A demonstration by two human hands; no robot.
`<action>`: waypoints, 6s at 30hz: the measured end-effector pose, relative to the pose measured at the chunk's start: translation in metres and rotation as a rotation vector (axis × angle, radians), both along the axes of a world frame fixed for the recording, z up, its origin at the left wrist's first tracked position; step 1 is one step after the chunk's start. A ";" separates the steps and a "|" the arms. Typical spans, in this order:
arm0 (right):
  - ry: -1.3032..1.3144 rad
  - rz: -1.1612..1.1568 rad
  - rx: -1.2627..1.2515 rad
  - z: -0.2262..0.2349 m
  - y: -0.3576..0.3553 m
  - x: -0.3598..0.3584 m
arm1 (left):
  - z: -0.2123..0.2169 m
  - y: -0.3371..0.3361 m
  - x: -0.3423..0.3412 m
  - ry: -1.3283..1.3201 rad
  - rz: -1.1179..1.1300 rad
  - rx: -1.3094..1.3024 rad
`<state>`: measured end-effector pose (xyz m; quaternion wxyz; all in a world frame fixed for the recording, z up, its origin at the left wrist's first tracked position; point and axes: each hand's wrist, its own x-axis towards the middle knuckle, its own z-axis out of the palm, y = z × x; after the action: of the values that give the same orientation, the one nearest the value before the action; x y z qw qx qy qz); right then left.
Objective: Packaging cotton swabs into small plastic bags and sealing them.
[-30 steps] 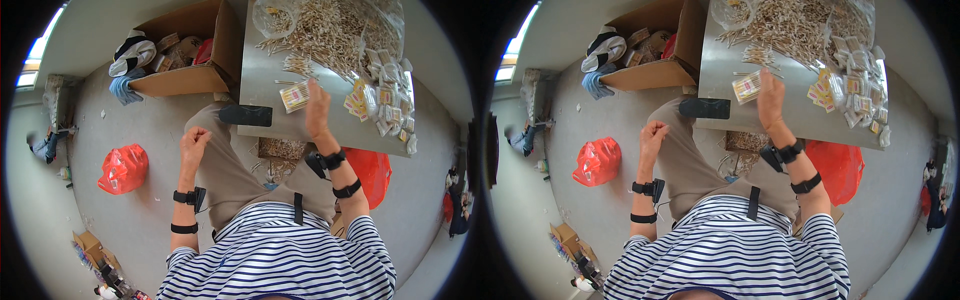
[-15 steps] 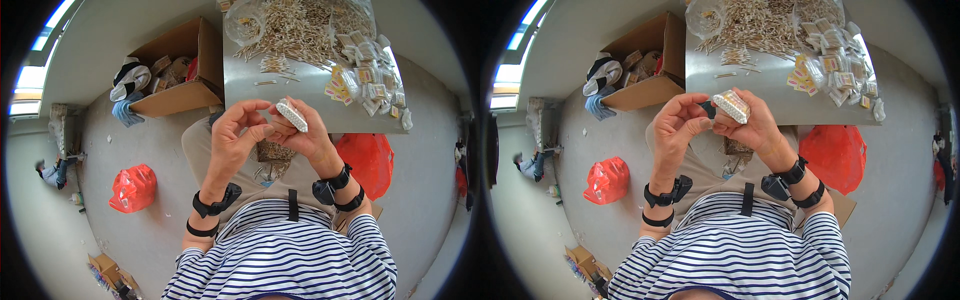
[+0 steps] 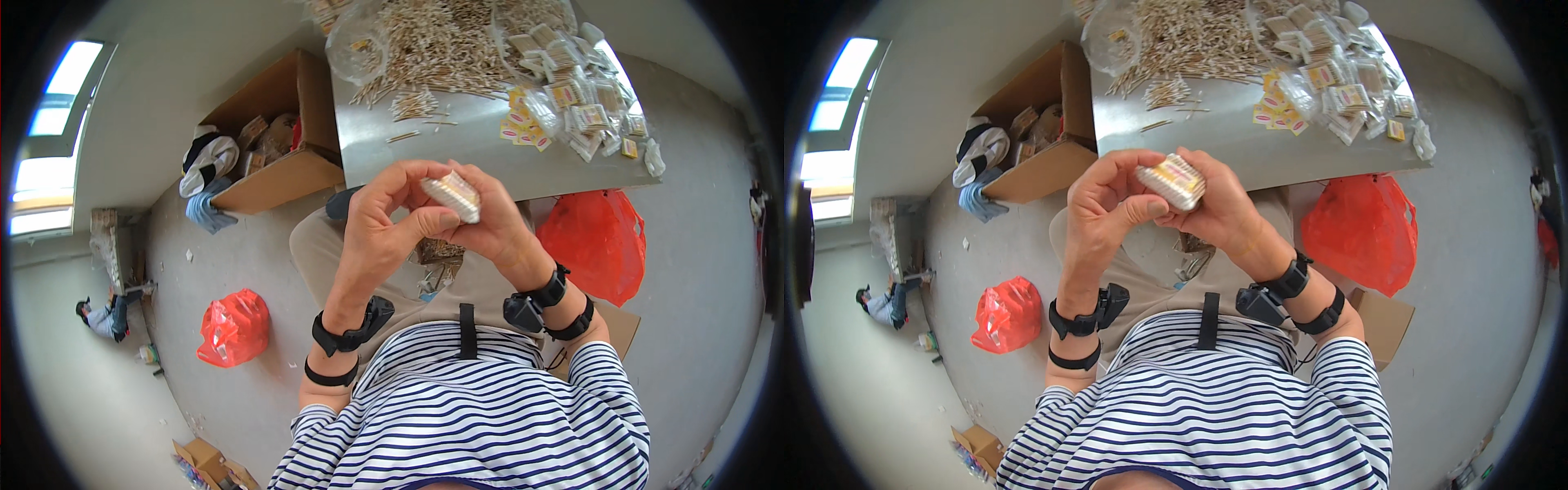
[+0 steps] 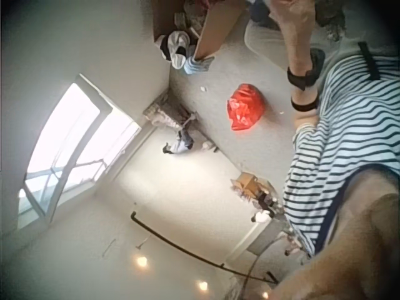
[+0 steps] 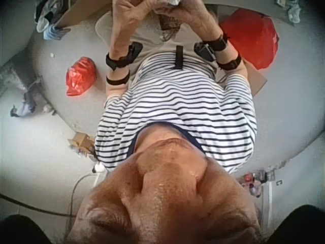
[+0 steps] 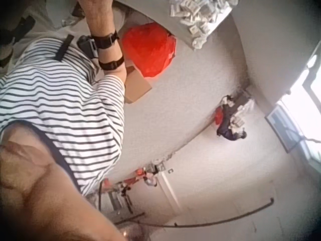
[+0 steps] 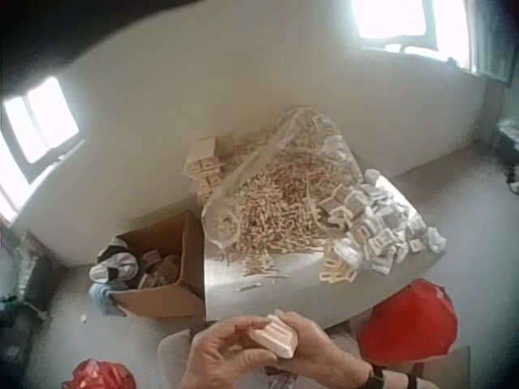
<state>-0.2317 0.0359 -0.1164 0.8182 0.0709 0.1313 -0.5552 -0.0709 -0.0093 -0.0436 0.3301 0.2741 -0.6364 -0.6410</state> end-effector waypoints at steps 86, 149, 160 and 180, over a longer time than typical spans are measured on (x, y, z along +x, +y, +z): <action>2.561 0.022 -0.419 -0.145 -0.161 -0.061 | -0.213 -0.150 -0.019 -0.739 0.388 -0.907; 2.358 -0.369 0.401 -0.094 -0.091 -0.209 | -0.131 -0.050 -0.011 -0.503 0.151 0.044; 2.447 -0.701 -1.085 -0.027 -0.023 -0.033 | -0.110 -0.038 -0.003 0.168 0.015 0.878; 1.770 -0.346 -0.770 0.064 0.024 0.061 | -0.036 0.015 0.085 0.254 -0.010 0.366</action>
<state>-0.1705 0.0596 -0.0523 0.2987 -0.6244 0.4951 -0.5252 0.0143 0.0060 -0.0793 0.3490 0.2433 -0.4644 -0.7768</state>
